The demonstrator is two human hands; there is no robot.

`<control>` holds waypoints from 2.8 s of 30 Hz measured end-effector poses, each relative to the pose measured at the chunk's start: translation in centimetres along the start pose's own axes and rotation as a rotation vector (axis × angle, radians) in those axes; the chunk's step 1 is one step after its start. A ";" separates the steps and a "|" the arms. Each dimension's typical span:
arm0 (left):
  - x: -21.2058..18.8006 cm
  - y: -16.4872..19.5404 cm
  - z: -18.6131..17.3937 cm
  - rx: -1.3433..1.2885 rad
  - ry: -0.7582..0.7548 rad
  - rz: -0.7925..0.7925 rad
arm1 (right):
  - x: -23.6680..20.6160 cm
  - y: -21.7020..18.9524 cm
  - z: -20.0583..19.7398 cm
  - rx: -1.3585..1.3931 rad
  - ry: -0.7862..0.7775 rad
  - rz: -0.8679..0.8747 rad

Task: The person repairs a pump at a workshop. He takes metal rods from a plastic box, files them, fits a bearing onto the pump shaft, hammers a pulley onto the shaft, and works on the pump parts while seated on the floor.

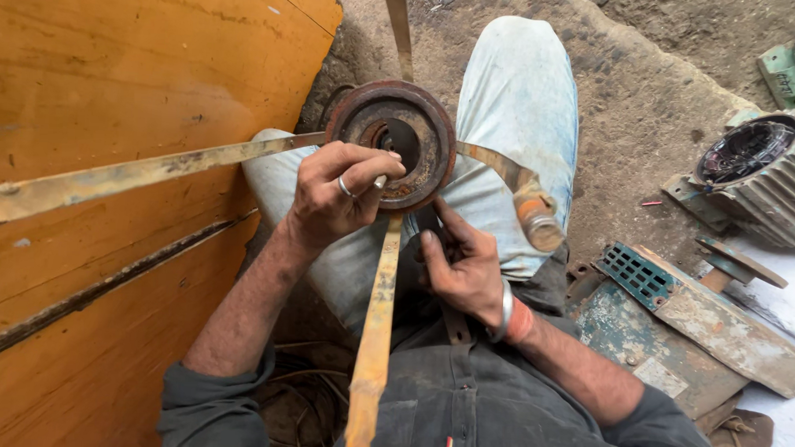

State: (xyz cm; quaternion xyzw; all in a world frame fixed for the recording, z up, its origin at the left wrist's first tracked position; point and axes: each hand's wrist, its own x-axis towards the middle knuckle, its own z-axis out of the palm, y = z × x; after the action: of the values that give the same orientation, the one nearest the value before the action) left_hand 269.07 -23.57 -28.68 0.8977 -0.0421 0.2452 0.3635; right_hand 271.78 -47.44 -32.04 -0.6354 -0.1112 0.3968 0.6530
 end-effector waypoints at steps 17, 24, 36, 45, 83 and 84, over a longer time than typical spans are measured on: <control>0.1 -0.3 0.0 -0.018 0.002 0.017 | 0.4 -0.5 -0.1 -0.179 0.022 -0.154; 0.2 0.0 0.2 -0.021 0.027 0.003 | 0.2 -0.9 0.1 -0.172 0.059 -0.145; 0.4 -0.2 0.1 -0.047 0.030 0.015 | 0.0 0.2 0.0 -0.186 0.048 -0.144; 0.3 0.0 0.1 -0.041 0.028 0.002 | 0.1 -0.3 0.0 -0.035 0.014 -0.066; 0.3 0.3 0.1 -0.057 0.032 -0.005 | 0.7 -0.6 0.2 -0.099 0.032 -0.156; 0.4 0.3 0.1 -0.061 0.027 -0.009 | 0.7 -0.7 0.0 -0.111 0.025 -0.135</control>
State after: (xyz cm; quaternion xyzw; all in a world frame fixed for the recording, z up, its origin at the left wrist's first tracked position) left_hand 269.33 -23.82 -28.35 0.8830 -0.0406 0.2543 0.3925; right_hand 272.49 -46.92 -31.65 -0.6664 -0.1675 0.3372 0.6435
